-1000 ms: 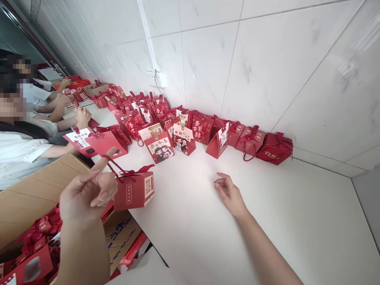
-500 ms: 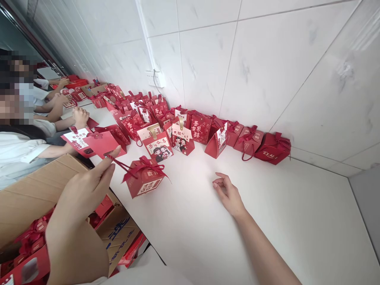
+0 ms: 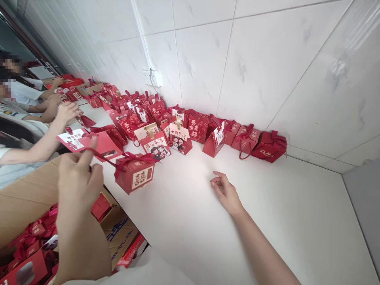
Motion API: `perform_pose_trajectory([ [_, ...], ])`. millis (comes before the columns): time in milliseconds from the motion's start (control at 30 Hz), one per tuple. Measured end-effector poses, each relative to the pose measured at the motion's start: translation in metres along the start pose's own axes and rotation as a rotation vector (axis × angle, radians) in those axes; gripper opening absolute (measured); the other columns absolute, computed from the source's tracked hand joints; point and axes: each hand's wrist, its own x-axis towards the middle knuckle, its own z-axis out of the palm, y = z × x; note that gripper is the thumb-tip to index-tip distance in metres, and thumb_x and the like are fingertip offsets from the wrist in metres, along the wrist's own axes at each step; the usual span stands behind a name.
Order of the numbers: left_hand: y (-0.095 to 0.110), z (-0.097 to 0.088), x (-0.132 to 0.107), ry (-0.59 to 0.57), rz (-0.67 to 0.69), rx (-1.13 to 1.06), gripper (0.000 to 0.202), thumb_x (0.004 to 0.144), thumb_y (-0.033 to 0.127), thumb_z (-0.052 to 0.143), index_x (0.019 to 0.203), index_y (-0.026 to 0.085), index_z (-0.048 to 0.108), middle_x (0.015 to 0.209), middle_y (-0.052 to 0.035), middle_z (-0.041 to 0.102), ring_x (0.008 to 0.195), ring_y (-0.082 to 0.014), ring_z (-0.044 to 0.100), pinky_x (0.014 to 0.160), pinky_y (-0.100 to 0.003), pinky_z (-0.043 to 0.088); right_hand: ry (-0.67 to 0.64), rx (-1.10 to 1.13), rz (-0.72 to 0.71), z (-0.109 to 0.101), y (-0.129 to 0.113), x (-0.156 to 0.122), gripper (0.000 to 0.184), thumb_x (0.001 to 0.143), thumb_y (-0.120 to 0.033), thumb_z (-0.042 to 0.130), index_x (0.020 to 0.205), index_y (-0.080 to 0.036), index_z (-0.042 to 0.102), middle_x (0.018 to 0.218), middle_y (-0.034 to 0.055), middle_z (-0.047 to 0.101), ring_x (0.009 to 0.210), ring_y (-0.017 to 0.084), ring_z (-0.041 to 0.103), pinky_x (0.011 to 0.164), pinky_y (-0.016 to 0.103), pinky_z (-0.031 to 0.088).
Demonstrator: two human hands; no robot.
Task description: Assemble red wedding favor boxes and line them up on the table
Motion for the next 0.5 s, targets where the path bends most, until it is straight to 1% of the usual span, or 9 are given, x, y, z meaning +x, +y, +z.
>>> perform_pose_trajectory([
  [33,0.000,-0.007,0.001,-0.008,-0.116,0.048,0.053,0.086,0.028,0.040,0.138,0.024,0.050,0.094,-0.0119,0.055,0.090,-0.0282,0.055,0.077,-0.042,0.046,0.000,-0.003,0.000,0.000,0.000,0.000,0.040,0.092,-0.048,0.050,0.127,-0.029,0.044,0.102,0.0035,0.065,0.091,0.018,0.062,0.079,0.030,0.050],
  [67,0.001,-0.014,0.001,-0.048,-0.242,0.037,0.055,0.084,0.027,0.041,0.139,0.025,0.048,0.081,-0.0084,0.056,0.078,-0.0255,0.055,0.069,-0.038,0.046,-0.001,-0.005,-0.002,0.000,-0.001,0.000,0.040,0.092,-0.048,0.050,0.127,-0.029,0.044,0.102,0.0036,0.065,0.091,0.018,0.062,0.079,0.030,0.051],
  [100,0.002,-0.020,0.001,-0.100,-0.351,-0.056,0.059,0.082,0.025,0.042,0.141,0.025,0.045,0.068,-0.0039,0.054,0.066,-0.0215,0.052,0.061,-0.033,0.043,0.000,-0.007,-0.004,0.000,-0.001,0.000,0.041,0.092,-0.049,0.049,0.127,-0.029,0.044,0.102,0.0038,0.065,0.091,0.018,0.062,0.080,0.031,0.051],
  [133,0.003,-0.025,0.001,-0.140,-0.422,-0.227,0.065,0.079,0.023,0.044,0.143,0.024,0.040,0.057,0.0003,0.050,0.056,-0.0176,0.046,0.054,-0.028,0.039,0.000,-0.008,-0.006,0.000,-0.001,0.000,0.041,0.092,-0.049,0.049,0.127,-0.028,0.044,0.101,0.0040,0.065,0.091,0.018,0.062,0.080,0.031,0.051],
  [167,0.004,-0.028,0.001,-0.156,-0.448,-0.449,0.072,0.075,0.021,0.045,0.146,0.022,0.034,0.049,0.0035,0.045,0.048,-0.0145,0.041,0.047,-0.023,0.033,0.001,-0.008,-0.007,0.000,-0.001,0.000,0.041,0.092,-0.049,0.049,0.127,-0.028,0.044,0.101,0.0044,0.065,0.091,0.019,0.062,0.081,0.032,0.051],
  [233,0.009,-0.029,0.001,-0.139,-0.399,-0.896,0.085,0.070,0.019,0.046,0.151,0.015,0.018,0.042,0.0070,0.044,0.039,-0.0106,0.033,0.038,-0.018,0.023,0.002,-0.004,-0.009,0.000,-0.001,0.000,0.042,0.092,-0.049,0.049,0.127,-0.028,0.044,0.102,0.0051,0.065,0.091,0.019,0.062,0.083,0.034,0.051],
  [300,0.014,-0.024,0.001,-0.114,-0.322,-1.154,0.094,0.067,0.016,0.046,0.151,0.012,0.005,0.042,0.0078,0.048,0.034,-0.0088,0.031,0.034,-0.017,0.017,0.002,0.005,-0.014,0.001,-0.001,0.000,0.042,0.092,-0.050,0.050,0.127,-0.027,0.045,0.102,0.0056,0.065,0.092,0.020,0.062,0.084,0.035,0.051],
  [400,0.024,-0.016,0.002,-0.083,-0.275,-1.209,0.096,0.067,0.011,0.047,0.151,0.012,0.001,0.043,0.0087,0.052,0.031,-0.0071,0.030,0.033,-0.016,0.015,0.002,0.016,-0.020,0.001,0.000,0.000,0.043,0.092,-0.049,0.050,0.128,-0.027,0.044,0.102,0.0056,0.065,0.092,0.020,0.062,0.084,0.035,0.050],
  [500,0.030,-0.010,0.002,0.048,-0.253,-1.152,0.099,0.066,0.005,0.047,0.151,0.010,-0.004,0.046,0.0100,0.055,0.034,-0.0064,0.032,0.036,-0.017,0.023,-0.004,0.020,-0.005,0.000,0.000,0.000,0.042,0.092,-0.049,0.050,0.127,-0.027,0.044,0.102,0.0053,0.064,0.093,0.020,0.061,0.081,0.033,0.051],
])
